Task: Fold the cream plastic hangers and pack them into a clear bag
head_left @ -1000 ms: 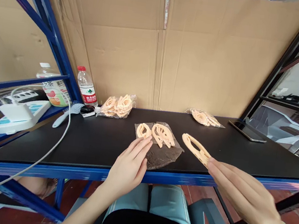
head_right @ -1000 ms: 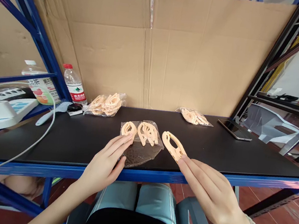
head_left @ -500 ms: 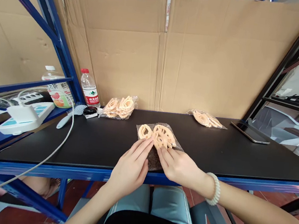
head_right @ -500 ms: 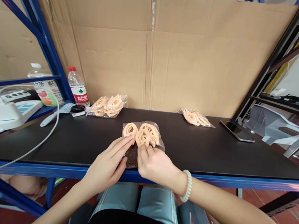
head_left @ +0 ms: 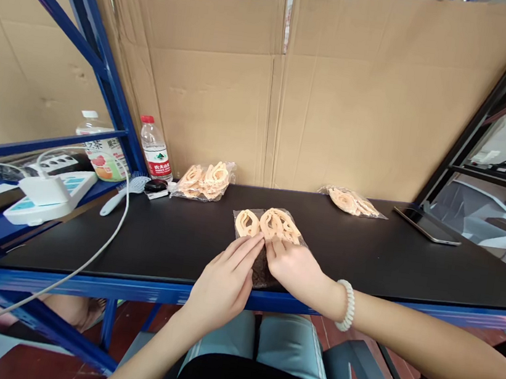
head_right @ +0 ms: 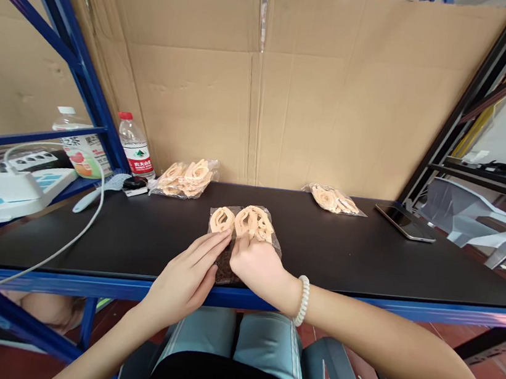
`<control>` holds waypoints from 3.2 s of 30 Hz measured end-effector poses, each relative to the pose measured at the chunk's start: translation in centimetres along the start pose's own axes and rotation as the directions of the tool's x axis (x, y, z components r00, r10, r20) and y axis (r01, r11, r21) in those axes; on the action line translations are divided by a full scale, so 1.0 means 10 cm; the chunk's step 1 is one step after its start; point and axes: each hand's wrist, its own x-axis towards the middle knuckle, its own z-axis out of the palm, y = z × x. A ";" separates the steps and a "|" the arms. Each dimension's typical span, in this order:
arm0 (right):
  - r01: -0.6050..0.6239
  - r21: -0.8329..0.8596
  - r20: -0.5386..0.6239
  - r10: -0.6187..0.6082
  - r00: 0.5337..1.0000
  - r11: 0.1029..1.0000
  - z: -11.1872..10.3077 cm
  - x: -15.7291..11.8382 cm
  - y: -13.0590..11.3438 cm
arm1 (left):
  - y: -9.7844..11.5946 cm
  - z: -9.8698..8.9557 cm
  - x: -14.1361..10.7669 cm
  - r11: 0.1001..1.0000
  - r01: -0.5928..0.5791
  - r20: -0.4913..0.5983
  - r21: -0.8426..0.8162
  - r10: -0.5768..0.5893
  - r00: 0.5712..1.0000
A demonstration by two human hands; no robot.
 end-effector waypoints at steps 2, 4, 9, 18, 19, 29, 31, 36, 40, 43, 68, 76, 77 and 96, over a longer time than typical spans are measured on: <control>-0.021 0.044 0.038 0.020 0.999 0.999 0.00 0.01 0.00 | 0.00 0.01 0.01 1.000 0.002 0.011 0.004 -0.002 1.000; -0.064 0.065 0.003 0.064 0.998 0.996 -0.06 -0.04 -0.01 | 0.00 0.01 0.02 1.000 -0.001 0.016 -0.011 0.001 1.000; -0.014 0.398 -0.285 0.139 0.949 0.917 -0.33 -0.53 0.16 | 0.00 -0.14 -0.04 0.984 0.015 -0.033 -0.176 -0.021 0.999; -0.202 0.734 -0.080 0.378 0.922 0.649 0.16 -0.95 0.80 | -0.21 -0.33 -0.22 0.966 0.139 -0.109 -0.216 -0.165 0.980; -0.194 0.766 -0.066 0.375 0.925 0.613 0.21 -0.90 0.77 | -0.22 -0.31 -0.21 0.965 0.150 -0.103 -0.214 -0.175 0.979; -0.186 0.868 -0.041 0.439 0.897 0.460 0.16 -0.62 0.55 | -0.15 -0.19 -0.07 0.957 0.139 -0.085 -0.254 -0.166 0.982; -0.226 0.874 -0.009 0.479 0.878 0.430 0.16 -0.65 0.53 | -0.16 -0.17 -0.08 0.962 0.127 -0.119 -0.243 -0.159 0.980; -0.282 0.916 0.088 0.543 0.835 0.286 0.17 -0.74 0.43 | -0.17 -0.20 -0.16 0.933 0.197 -0.174 -0.302 -0.257 0.951; -0.276 0.934 0.112 0.548 0.829 0.226 0.11 -0.77 0.34 | -0.15 -0.23 -0.23 0.914 0.224 -0.177 -0.337 -0.296 0.939; -0.280 0.944 0.132 0.576 0.807 0.176 0.07 -0.75 0.28 | -0.13 -0.28 -0.22 0.893 0.251 -0.138 -0.375 -0.321 0.937; -0.326 0.921 0.116 0.647 0.754 0.215 0.10 -0.68 0.18 | -0.13 -0.24 -0.08 0.863 0.386 -0.052 -0.326 -0.424 0.904; -0.334 0.815 0.008 0.569 0.822 0.472 0.09 -0.64 0.16 | -0.09 -0.17 -0.10 0.908 0.374 -0.055 -0.187 -0.390 0.919; -0.340 0.805 0.011 0.562 0.827 0.485 0.10 -0.63 0.16 | -0.08 -0.17 -0.11 0.914 0.370 -0.060 -0.168 -0.384 0.921; -0.327 0.623 -0.052 0.455 0.889 0.710 0.14 -0.82 0.11 | 0.02 -0.12 -0.27 0.975 0.186 -0.056 0.120 -0.181 0.982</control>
